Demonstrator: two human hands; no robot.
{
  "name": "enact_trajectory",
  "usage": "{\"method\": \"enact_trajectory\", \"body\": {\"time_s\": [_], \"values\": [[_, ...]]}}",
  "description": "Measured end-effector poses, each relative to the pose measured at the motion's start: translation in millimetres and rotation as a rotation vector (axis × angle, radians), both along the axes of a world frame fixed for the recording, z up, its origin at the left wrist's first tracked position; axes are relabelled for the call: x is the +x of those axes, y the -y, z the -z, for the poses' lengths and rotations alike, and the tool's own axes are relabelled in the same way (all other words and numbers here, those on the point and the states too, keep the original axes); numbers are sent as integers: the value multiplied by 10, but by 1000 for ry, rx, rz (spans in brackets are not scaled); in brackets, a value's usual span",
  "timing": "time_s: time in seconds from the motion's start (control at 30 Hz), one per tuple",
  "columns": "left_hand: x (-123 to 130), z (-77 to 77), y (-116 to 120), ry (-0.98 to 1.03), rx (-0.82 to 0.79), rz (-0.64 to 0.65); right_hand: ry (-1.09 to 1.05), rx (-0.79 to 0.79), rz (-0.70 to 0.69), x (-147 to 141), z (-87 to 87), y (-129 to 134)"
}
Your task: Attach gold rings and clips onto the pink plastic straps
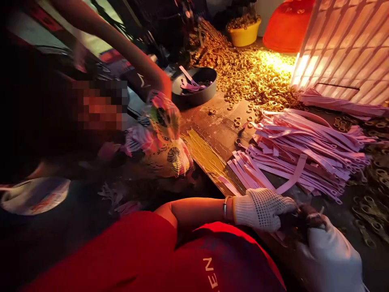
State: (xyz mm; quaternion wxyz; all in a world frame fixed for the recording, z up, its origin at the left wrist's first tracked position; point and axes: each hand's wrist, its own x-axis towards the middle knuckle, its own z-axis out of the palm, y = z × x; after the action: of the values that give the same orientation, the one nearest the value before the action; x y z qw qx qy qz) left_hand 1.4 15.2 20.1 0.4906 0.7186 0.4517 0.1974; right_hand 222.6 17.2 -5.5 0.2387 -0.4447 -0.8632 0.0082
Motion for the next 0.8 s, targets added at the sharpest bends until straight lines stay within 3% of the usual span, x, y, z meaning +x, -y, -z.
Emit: {"method": "enact_trajectory", "body": {"time_s": [0.1, 0.17, 0.23, 0.33, 0.5, 0.63, 0.73, 0.8], "values": [[-16, 77, 92, 154, -43, -60, 79, 37, -84, -83, -169, 80], [-42, 182, 126, 348, -104, -150, 168, -101, -140, -154, -296, 114], [-62, 285, 132, 382, -85, -233, 323, -213, -98, -230, -392, 109], [-60, 333, 155, 329, -74, -234, 547, -327, 13, -306, -450, 75], [4, 285, 215, 150, -33, -213, 602, -326, -64, -299, -355, 89], [50, 252, 122, 73, 31, -126, 583, -324, -165, -219, -274, 98], [-59, 74, 2, 65, 101, -9, 500, -297, -166, -113, -272, 71], [-260, -79, -67, 11, 164, -38, 425, -262, -98, -18, -277, 52]]}}
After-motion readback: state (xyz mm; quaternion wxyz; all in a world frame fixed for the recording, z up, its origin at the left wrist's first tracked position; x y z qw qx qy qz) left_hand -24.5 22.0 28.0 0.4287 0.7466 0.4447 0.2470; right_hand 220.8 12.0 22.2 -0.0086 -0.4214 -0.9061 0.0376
